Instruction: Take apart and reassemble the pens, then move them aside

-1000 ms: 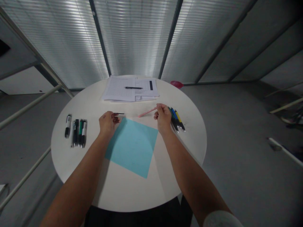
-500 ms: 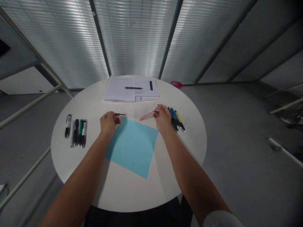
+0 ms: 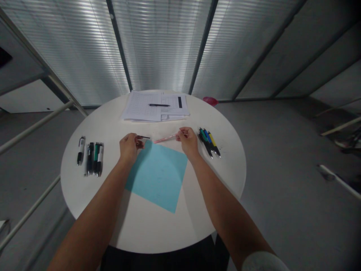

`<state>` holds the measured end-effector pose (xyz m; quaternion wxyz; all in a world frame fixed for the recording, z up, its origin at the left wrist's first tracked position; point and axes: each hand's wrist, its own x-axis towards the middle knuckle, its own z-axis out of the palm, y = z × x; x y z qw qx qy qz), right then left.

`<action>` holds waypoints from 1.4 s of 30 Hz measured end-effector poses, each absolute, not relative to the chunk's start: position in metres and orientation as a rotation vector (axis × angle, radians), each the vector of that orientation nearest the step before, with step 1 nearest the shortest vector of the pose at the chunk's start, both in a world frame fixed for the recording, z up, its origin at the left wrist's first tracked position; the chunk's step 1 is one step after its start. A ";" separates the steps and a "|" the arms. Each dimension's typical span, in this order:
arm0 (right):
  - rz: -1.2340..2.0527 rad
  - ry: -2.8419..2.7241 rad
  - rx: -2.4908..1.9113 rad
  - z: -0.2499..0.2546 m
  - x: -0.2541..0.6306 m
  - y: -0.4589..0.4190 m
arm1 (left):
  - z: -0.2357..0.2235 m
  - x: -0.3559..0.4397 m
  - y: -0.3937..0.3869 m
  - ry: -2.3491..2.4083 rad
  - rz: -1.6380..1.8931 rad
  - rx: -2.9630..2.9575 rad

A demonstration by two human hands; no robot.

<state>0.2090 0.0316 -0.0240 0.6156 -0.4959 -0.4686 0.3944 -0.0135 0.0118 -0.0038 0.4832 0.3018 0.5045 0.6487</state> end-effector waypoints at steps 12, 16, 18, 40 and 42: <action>0.482 -1.781 -1.344 -0.023 0.207 0.020 | -0.003 -0.011 0.011 1.231 1.520 0.794; 0.479 -1.849 -1.404 -0.023 0.206 0.018 | -0.004 -0.011 0.011 1.217 1.513 0.814; 0.493 -1.849 -1.413 -0.022 0.206 0.017 | -0.004 -0.011 0.011 1.219 1.512 0.813; 0.570 -2.014 -1.349 -0.014 0.202 0.010 | -0.015 -0.014 0.012 1.344 1.376 1.096; 0.582 -2.009 -1.327 -0.011 0.202 0.007 | -0.014 -0.014 0.012 1.351 1.374 1.102</action>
